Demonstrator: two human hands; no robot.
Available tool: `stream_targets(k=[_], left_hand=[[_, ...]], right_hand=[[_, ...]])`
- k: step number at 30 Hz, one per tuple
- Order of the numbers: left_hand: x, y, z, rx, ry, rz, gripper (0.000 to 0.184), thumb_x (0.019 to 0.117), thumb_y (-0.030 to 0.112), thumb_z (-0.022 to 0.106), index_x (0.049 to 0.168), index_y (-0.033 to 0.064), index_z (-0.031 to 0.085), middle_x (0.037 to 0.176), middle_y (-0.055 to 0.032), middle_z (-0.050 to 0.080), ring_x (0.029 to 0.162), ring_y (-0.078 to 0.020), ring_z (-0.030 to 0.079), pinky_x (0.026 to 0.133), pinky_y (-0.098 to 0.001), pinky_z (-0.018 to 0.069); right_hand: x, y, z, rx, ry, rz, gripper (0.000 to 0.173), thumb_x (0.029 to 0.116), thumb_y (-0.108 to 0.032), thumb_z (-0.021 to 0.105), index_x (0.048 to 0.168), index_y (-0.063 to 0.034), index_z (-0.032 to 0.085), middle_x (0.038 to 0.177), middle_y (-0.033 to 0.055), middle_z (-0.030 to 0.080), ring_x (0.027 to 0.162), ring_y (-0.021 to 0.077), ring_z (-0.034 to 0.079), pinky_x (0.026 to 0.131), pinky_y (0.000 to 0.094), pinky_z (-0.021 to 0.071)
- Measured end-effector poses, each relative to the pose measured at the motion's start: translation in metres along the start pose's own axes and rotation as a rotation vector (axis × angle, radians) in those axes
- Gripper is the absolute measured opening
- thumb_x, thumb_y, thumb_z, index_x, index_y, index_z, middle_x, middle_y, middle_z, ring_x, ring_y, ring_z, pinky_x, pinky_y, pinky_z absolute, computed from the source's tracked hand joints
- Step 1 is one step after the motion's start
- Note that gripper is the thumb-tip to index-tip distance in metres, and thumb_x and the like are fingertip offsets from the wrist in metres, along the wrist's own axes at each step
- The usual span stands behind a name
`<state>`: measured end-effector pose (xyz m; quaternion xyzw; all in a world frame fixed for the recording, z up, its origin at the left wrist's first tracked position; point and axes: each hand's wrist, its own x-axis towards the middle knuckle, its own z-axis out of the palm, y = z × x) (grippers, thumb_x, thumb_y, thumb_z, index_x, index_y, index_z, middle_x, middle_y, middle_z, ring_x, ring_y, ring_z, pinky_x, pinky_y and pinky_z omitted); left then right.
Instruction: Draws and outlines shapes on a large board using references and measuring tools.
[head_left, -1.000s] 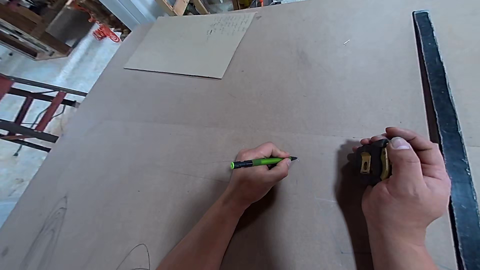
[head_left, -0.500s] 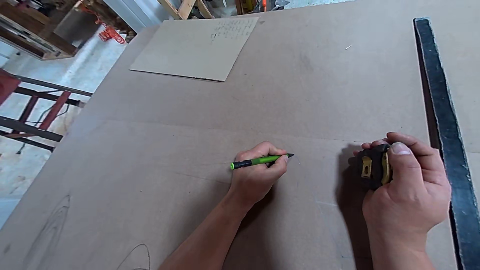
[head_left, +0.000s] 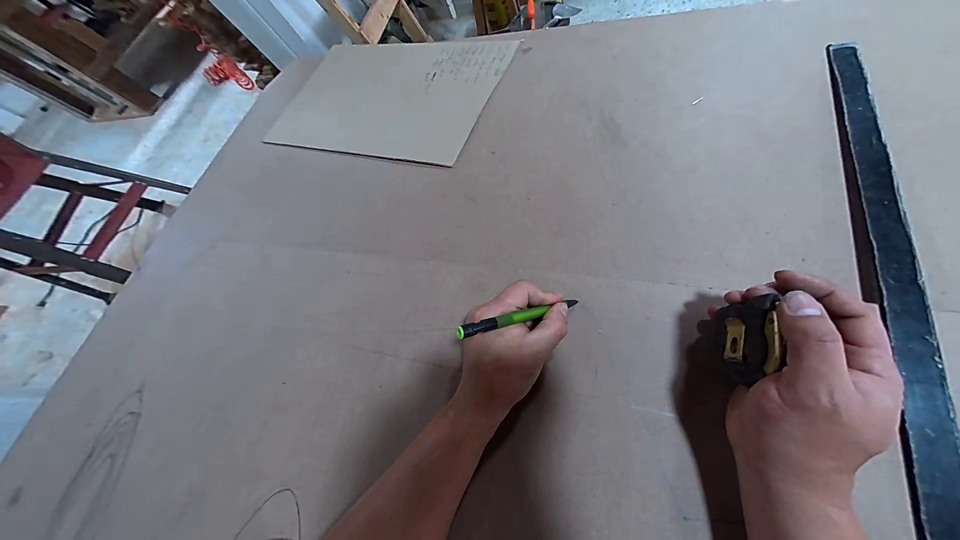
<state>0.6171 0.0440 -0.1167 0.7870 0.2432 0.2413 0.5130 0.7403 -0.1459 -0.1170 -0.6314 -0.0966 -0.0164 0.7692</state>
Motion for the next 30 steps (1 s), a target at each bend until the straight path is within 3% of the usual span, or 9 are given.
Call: stream_targets(k=[30], left_hand=[[0.0071,-0.0016,-0.0079,-0.026,0.164,-0.071,0.003,0.0954,0.010,0.071,0.096,0.0072,0.073,0.079,-0.0069,0.075,0.061,-0.0182,0.072,0.053,-0.0312,0.0624]], right_hand=[[0.0008,0.0014,-0.0002,-0.003,0.003,-0.009,0.025,0.1053,-0.017,0.046,0.123,-0.0060,0.061,0.101,0.0006,0.070,0.091,0.0155,0.072,0.084,0.0361,0.0631]])
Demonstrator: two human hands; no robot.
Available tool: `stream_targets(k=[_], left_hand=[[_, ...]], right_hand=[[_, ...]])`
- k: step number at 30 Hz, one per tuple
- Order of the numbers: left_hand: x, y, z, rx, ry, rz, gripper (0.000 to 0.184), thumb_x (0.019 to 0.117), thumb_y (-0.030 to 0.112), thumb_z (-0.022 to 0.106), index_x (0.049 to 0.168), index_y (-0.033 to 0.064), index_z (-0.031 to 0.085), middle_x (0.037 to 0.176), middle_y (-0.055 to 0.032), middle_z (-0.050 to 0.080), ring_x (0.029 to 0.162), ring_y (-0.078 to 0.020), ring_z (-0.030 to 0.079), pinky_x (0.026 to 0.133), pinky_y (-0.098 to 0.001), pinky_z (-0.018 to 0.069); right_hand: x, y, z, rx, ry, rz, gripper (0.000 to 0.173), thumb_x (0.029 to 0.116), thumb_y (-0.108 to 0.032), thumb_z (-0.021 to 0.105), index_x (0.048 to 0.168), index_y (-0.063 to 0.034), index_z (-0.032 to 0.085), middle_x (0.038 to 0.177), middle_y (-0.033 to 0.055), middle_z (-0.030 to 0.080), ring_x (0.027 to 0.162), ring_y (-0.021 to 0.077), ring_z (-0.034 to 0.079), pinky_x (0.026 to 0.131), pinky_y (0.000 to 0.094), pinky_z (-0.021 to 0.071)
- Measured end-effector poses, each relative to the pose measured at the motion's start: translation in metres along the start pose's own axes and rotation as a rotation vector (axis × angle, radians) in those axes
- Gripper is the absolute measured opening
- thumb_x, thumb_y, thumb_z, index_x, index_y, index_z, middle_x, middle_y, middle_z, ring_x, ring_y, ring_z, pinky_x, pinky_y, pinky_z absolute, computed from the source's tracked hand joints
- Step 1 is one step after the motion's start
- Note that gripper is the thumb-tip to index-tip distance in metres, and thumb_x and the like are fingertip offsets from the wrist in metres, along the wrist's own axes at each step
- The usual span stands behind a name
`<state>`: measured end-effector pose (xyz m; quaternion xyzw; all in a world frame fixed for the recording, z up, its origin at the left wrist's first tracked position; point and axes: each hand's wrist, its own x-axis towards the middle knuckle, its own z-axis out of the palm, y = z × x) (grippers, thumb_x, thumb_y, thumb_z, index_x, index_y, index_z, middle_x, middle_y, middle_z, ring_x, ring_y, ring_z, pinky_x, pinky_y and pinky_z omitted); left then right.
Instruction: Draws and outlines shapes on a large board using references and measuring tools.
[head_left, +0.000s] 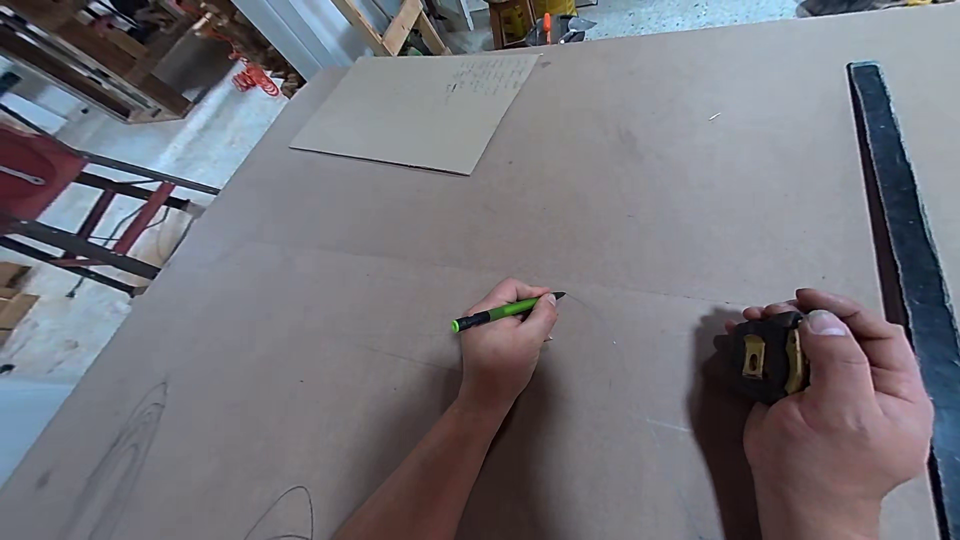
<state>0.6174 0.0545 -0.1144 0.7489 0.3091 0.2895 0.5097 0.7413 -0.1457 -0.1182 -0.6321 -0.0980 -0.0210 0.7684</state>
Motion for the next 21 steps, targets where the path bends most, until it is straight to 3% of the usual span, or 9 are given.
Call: stream_targets(k=[8,21], left_hand=[[0.004,-0.001,-0.003,0.011,0.065,-0.039,0.002,0.0945,0.008,0.073,0.096,0.0061,0.073,0.078,-0.0066,0.076,0.061,-0.0179,0.073,0.054,-0.0309,0.0633],[0.009,0.000,-0.013,0.015,0.123,-0.130,0.004,0.0960,0.011,0.073,0.096,0.0070,0.072,0.080,-0.0064,0.076,0.063,-0.0177,0.073,0.057,-0.0305,0.0637]], right_hand=[[0.000,0.002,0.000,0.002,0.008,-0.013,0.023,0.1053,-0.017,0.047,0.121,-0.0066,0.061,0.098,0.0004,0.071,0.088,0.0158,0.072,0.080,0.0362,0.0641],[0.001,0.004,-0.003,-0.003,-0.006,-0.015,0.026,0.1059,-0.018,0.046,0.123,-0.0050,0.060,0.100,0.0008,0.070,0.091,0.0164,0.073,0.083,0.0382,0.0643]])
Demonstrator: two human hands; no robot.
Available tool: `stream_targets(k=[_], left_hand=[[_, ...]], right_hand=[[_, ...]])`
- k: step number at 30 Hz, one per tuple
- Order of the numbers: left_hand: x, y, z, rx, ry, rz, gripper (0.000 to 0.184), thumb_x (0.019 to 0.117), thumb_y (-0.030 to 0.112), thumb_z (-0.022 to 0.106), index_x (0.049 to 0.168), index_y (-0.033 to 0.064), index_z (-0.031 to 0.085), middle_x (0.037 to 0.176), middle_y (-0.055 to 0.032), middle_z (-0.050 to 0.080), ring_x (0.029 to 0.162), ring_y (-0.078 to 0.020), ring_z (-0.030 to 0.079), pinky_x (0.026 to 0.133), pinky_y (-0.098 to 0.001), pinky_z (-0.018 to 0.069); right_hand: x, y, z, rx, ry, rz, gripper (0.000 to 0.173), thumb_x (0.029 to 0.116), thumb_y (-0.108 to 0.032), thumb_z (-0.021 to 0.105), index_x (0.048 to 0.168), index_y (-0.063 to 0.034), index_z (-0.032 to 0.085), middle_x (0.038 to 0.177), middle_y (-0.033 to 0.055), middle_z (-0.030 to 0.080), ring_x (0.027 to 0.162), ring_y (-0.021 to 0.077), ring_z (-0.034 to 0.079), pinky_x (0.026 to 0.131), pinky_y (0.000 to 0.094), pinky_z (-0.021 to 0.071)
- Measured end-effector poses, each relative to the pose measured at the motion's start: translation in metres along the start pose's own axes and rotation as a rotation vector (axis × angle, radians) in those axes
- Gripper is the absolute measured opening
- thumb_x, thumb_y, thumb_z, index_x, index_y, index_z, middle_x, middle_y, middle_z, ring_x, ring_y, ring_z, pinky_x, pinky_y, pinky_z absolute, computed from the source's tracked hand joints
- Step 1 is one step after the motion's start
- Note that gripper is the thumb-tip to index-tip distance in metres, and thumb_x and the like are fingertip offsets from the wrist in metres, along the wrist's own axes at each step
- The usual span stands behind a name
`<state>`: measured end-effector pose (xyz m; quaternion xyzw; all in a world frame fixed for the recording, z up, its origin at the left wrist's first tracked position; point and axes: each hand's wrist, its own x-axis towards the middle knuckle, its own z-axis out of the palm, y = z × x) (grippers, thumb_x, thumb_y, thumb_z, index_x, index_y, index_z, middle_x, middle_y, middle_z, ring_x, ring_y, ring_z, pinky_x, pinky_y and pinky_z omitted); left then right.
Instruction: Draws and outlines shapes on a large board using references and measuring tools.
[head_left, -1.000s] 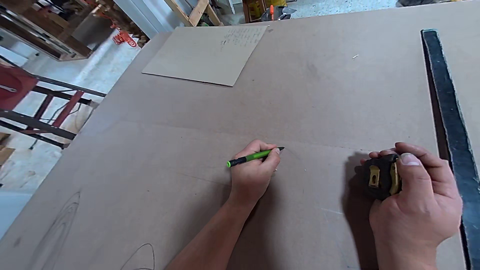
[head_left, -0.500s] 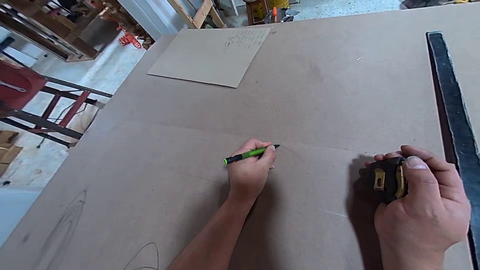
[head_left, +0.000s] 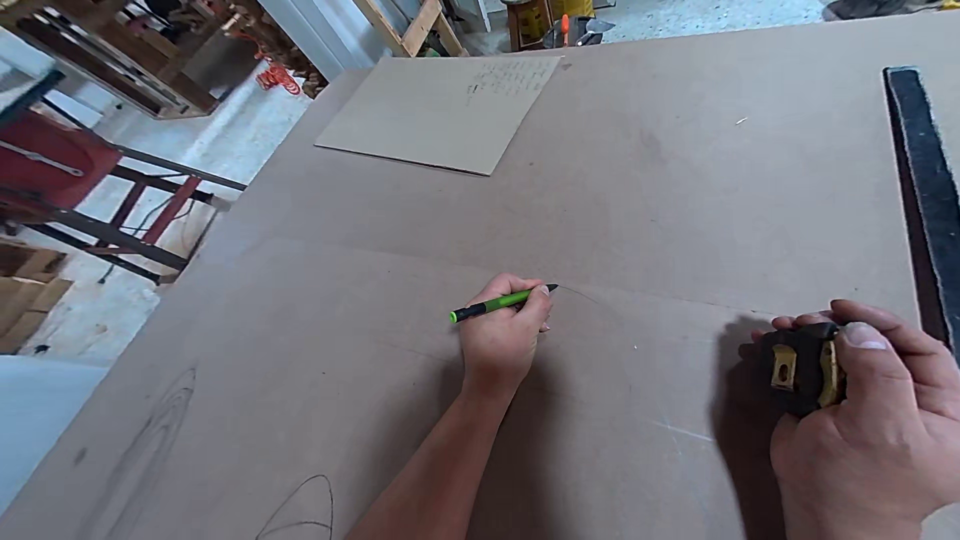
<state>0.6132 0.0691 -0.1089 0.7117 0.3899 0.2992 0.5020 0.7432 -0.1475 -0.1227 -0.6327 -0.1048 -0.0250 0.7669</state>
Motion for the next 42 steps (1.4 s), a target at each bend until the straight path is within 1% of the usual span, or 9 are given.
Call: stream_targets(k=[4,9,12,15,19,24,31,37,42], left_hand=[[0.002,-0.002,-0.003,-0.003,0.019,-0.010,0.004,0.0959,0.010,0.073,0.096,0.0068,0.072,0.080,-0.0067,0.076,0.064,-0.0177,0.074,0.058,-0.0307,0.0638],[0.009,-0.004,-0.006,-0.033,0.059,-0.010,0.003,0.0941,0.005,0.073,0.094,0.0035,0.071,0.079,-0.0083,0.076,0.064,-0.0179,0.073,0.057,-0.0304,0.0639],[0.010,-0.006,-0.009,-0.046,0.073,-0.018,0.003,0.0941,0.005,0.073,0.093,0.0034,0.071,0.078,-0.0090,0.076,0.064,-0.0184,0.073,0.058,-0.0309,0.0639],[0.013,-0.007,-0.012,-0.049,0.087,-0.032,0.003,0.0947,0.006,0.073,0.093,0.0035,0.071,0.078,-0.0092,0.076,0.064,-0.0187,0.073,0.059,-0.0308,0.0638],[0.015,-0.008,-0.014,-0.052,0.103,-0.037,0.003,0.0943,0.005,0.073,0.093,0.0031,0.071,0.077,-0.0093,0.076,0.063,-0.0182,0.073,0.058,-0.0302,0.0635],[0.018,-0.009,-0.019,-0.066,0.122,-0.053,0.003,0.0944,0.005,0.073,0.093,0.0027,0.071,0.078,-0.0096,0.076,0.062,-0.0179,0.073,0.058,-0.0301,0.0632],[0.023,-0.012,-0.026,-0.069,0.152,-0.072,0.004,0.0945,0.006,0.073,0.093,0.0028,0.071,0.077,-0.0100,0.075,0.063,-0.0186,0.073,0.059,-0.0309,0.0635],[0.028,-0.017,-0.033,-0.069,0.185,-0.059,0.003,0.0939,0.004,0.074,0.093,0.0027,0.071,0.078,-0.0099,0.076,0.061,-0.0183,0.073,0.057,-0.0305,0.0633],[0.031,-0.019,-0.037,-0.057,0.209,-0.068,0.003,0.0942,0.005,0.074,0.094,0.0030,0.071,0.078,-0.0095,0.076,0.062,-0.0189,0.073,0.058,-0.0313,0.0640]], right_hand=[[0.001,0.002,-0.001,0.006,-0.006,-0.001,0.025,0.1063,-0.018,0.047,0.124,-0.0055,0.060,0.100,0.0003,0.070,0.090,0.0165,0.072,0.082,0.0381,0.0643],[0.001,0.003,-0.002,-0.002,-0.017,-0.001,0.026,0.1066,-0.019,0.046,0.124,-0.0047,0.059,0.101,0.0015,0.069,0.091,0.0175,0.072,0.083,0.0395,0.0643],[0.000,0.003,-0.002,-0.001,-0.008,0.005,0.026,0.1067,-0.019,0.046,0.124,-0.0042,0.059,0.101,0.0022,0.069,0.092,0.0185,0.072,0.083,0.0412,0.0643],[0.001,0.004,-0.002,-0.010,0.002,0.014,0.026,0.1068,-0.019,0.045,0.123,-0.0046,0.059,0.100,0.0017,0.069,0.091,0.0180,0.072,0.082,0.0404,0.0646],[0.002,0.006,-0.003,-0.013,-0.001,0.017,0.027,0.1070,-0.020,0.044,0.124,-0.0039,0.058,0.101,0.0030,0.069,0.092,0.0196,0.072,0.082,0.0415,0.0645],[0.002,0.007,-0.004,0.000,-0.006,0.022,0.026,0.1069,-0.019,0.045,0.124,-0.0051,0.058,0.100,0.0013,0.069,0.092,0.0181,0.073,0.082,0.0394,0.0650],[0.003,0.010,-0.006,0.010,-0.024,0.016,0.026,0.1070,-0.019,0.044,0.125,-0.0049,0.056,0.102,0.0015,0.068,0.094,0.0182,0.072,0.084,0.0401,0.0644],[0.003,0.012,-0.007,0.003,-0.022,0.016,0.026,0.1070,-0.019,0.045,0.126,-0.0056,0.057,0.101,0.0015,0.068,0.092,0.0184,0.072,0.082,0.0402,0.0647],[0.003,0.012,-0.007,0.019,-0.013,0.021,0.026,0.1070,-0.018,0.044,0.126,-0.0045,0.056,0.102,0.0020,0.068,0.093,0.0191,0.073,0.083,0.0409,0.0649]])
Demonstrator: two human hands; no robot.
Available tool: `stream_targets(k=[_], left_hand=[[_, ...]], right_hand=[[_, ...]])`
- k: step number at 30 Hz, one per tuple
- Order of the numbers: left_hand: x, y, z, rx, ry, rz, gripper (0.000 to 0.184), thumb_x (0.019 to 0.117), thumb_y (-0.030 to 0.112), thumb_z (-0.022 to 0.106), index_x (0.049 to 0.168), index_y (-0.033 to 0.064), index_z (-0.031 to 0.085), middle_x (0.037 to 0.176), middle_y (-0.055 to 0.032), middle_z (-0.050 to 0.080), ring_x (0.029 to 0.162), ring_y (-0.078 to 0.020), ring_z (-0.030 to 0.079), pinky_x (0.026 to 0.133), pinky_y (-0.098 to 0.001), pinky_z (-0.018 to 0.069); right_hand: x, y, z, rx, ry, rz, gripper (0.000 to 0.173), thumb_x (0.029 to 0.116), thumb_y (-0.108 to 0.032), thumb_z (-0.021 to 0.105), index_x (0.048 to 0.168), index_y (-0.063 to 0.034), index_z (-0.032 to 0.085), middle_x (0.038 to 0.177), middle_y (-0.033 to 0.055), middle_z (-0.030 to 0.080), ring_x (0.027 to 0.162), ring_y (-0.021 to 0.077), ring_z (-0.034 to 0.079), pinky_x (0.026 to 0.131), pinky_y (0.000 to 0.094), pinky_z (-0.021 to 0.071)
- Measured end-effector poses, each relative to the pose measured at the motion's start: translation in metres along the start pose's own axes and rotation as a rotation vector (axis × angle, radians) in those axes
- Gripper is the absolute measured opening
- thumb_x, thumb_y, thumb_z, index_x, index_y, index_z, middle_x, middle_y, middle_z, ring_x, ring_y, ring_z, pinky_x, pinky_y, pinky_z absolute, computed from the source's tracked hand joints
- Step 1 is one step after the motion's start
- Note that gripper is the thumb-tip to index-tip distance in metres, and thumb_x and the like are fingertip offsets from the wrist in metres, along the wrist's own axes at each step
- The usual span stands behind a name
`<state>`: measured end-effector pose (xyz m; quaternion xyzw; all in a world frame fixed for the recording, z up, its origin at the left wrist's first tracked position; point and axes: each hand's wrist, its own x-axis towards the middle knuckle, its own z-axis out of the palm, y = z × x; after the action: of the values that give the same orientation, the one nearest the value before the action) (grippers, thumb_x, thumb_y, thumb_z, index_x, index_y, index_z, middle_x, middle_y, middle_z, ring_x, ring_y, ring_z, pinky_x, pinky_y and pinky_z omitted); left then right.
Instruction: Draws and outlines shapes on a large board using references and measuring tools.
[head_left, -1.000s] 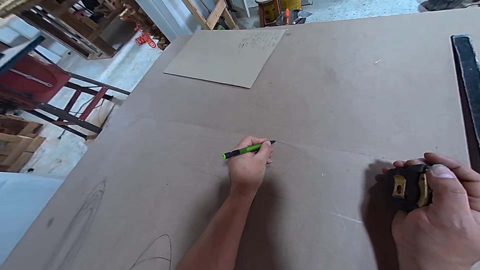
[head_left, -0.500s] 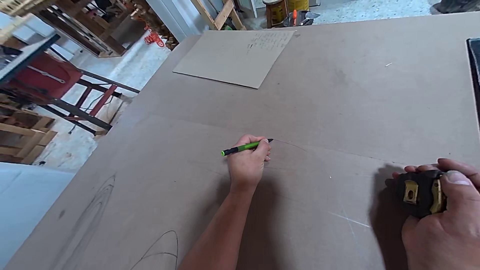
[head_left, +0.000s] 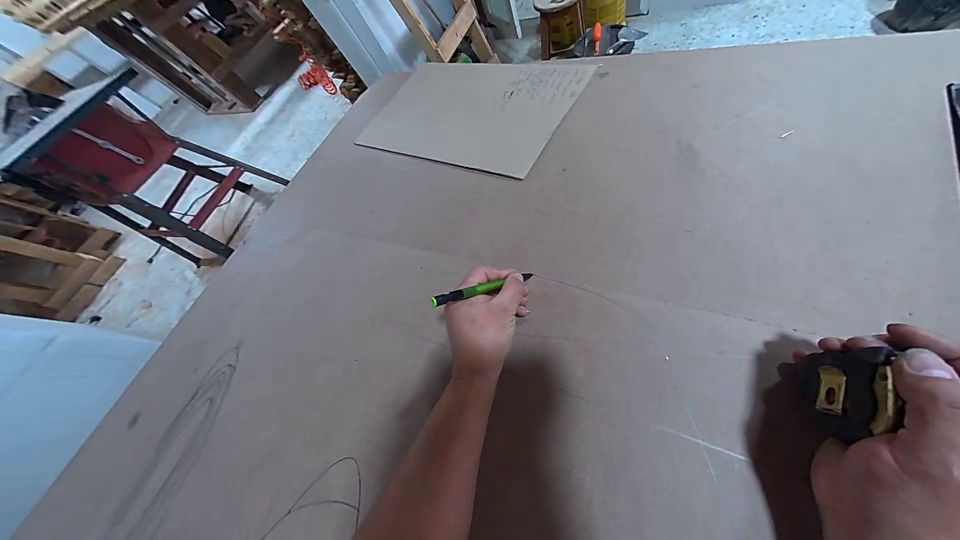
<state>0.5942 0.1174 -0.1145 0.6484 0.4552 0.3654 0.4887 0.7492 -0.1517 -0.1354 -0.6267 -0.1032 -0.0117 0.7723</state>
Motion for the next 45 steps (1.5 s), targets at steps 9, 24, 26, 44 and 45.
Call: stream_targets(k=[9,24,26,44,45], left_hand=[[0.008,-0.001,-0.007,0.000,0.050,-0.008,0.003,0.0939,0.003,0.073,0.093,0.0020,0.070,0.075,-0.0095,0.075,0.061,-0.0188,0.073,0.057,-0.0313,0.0635],[-0.003,0.003,0.002,0.022,0.021,0.012,0.004,0.0940,0.005,0.074,0.093,0.0036,0.070,0.077,-0.0078,0.075,0.061,-0.0163,0.073,0.057,-0.0290,0.0630],[-0.007,0.005,0.005,0.037,-0.006,0.010,0.004,0.0945,0.007,0.074,0.093,0.0046,0.071,0.077,-0.0073,0.076,0.062,-0.0165,0.073,0.058,-0.0294,0.0632],[0.005,-0.006,-0.017,-0.193,0.221,0.030,0.010,0.0991,0.008,0.065,0.095,-0.0012,0.066,0.073,-0.0120,0.072,0.057,-0.0175,0.069,0.053,-0.0287,0.0591],[-0.001,-0.005,-0.020,-0.220,0.225,0.029,0.012,0.0997,0.009,0.065,0.095,-0.0012,0.066,0.073,-0.0123,0.072,0.057,-0.0181,0.069,0.054,-0.0295,0.0592]], right_hand=[[0.000,0.000,0.000,0.009,-0.002,0.008,0.027,0.1067,-0.019,0.044,0.126,-0.0046,0.055,0.101,0.0019,0.068,0.092,0.0189,0.073,0.081,0.0404,0.0652],[-0.001,0.000,0.000,-0.023,-0.020,-0.002,0.028,0.1075,-0.020,0.044,0.127,-0.0047,0.056,0.102,0.0022,0.068,0.094,0.0191,0.072,0.083,0.0410,0.0645],[-0.001,0.000,0.000,-0.018,-0.017,0.004,0.027,0.1074,-0.020,0.045,0.127,-0.0047,0.056,0.102,0.0018,0.068,0.094,0.0186,0.072,0.084,0.0406,0.0644],[-0.002,-0.006,0.006,-0.020,-0.027,-0.044,0.025,0.1073,-0.018,0.046,0.124,-0.0039,0.058,0.100,0.0018,0.069,0.090,0.0177,0.072,0.082,0.0398,0.0641],[-0.002,-0.008,0.007,-0.014,-0.029,-0.047,0.025,0.1068,-0.018,0.047,0.124,-0.0045,0.058,0.100,0.0008,0.069,0.090,0.0162,0.072,0.083,0.0385,0.0638]])
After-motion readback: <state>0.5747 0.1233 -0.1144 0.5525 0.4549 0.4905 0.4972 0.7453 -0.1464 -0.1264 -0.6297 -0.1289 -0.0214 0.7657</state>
